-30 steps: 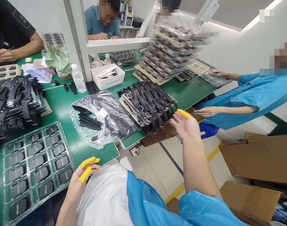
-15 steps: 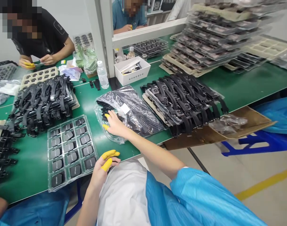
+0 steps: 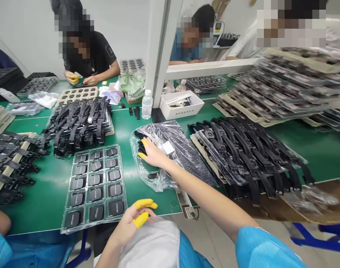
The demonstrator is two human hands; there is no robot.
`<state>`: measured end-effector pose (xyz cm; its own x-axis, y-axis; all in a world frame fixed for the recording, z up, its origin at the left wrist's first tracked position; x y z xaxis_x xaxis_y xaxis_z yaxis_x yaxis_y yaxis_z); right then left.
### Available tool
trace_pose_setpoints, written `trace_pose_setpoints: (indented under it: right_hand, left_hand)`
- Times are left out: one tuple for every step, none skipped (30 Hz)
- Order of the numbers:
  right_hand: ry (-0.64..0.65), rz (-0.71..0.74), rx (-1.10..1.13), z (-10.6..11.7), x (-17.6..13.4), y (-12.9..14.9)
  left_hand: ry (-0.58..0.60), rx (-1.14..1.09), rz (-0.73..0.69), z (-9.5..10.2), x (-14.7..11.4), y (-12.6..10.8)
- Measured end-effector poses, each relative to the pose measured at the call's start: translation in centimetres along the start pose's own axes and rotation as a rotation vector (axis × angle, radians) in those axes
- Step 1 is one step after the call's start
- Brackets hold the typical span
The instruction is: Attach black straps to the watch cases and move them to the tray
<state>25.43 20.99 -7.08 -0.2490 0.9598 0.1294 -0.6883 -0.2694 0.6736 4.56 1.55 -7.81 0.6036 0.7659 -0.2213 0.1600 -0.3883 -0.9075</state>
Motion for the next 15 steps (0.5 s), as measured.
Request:
trace_pose_setpoints:
  right_hand:
    - [0.025,0.020,-0.026,0.0,0.5,0.1]
    - [0.037,0.026,-0.062,0.0,1.0,0.3]
    - [0.036,0.024,-0.101,0.0,1.6,0.5]
    - [0.029,0.019,-0.136,-0.1,2.1,0.7]
    - [0.024,0.010,-0.161,-0.2,2.8,0.9]
    - [0.022,-0.001,-0.174,-0.2,3.5,1.1]
    - [0.025,-0.015,-0.177,-0.3,4.2,1.3]
    - [0.028,-0.030,-0.177,-0.4,5.0,1.4]
    - [0.027,-0.048,-0.176,-0.5,5.7,1.5]
    - [0.021,-0.068,-0.177,-0.6,6.3,1.6]
    - [0.013,-0.088,-0.179,-0.8,6.7,1.6]
    - [-0.001,-0.105,-0.183,-0.9,7.1,1.5]
    - [-0.026,-0.119,-0.187,-0.9,7.3,1.4]
    - [-0.064,-0.128,-0.190,-0.9,7.4,1.2]
    - [-0.114,-0.131,-0.189,-0.7,7.5,0.9]
  left_hand:
    - [0.010,-0.003,-0.004,0.0,0.0,0.0]
    - [0.018,-0.007,-0.011,0.0,0.0,0.1]
    - [0.024,-0.012,-0.021,0.0,0.0,0.2]
    - [0.027,-0.017,-0.031,0.0,-0.1,0.3]
    - [0.028,-0.022,-0.036,0.0,-0.1,0.3]
    - [0.024,-0.024,-0.037,0.0,-0.1,0.4]
    - [0.019,-0.020,-0.034,-0.1,-0.1,0.4]
    - [0.012,-0.009,-0.029,-0.1,-0.2,0.5]
    - [0.007,0.009,-0.021,-0.1,-0.2,0.5]
    - [0.002,0.031,-0.012,-0.1,-0.3,0.5]
    - [-0.004,0.056,-0.005,-0.1,-0.3,0.6]
    - [-0.007,0.079,-0.003,-0.1,-0.3,0.6]
    - [-0.010,0.096,-0.004,-0.1,-0.4,0.7]
    - [-0.013,0.106,-0.008,-0.1,-0.4,0.8]
    - [-0.013,0.110,-0.014,-0.2,-0.4,0.8]
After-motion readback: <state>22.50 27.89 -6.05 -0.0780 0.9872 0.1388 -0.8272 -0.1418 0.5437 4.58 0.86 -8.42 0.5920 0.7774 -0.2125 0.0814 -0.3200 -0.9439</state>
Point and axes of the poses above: each hand's wrist, its own x-axis towards the middle knuckle, its own z-axis out of the back of the hand, y = z × x, the point moved 1 cm from there along x, towards the middle knuckle, and after that the axes turned 3 degrees about x, right-handed, at the moved point
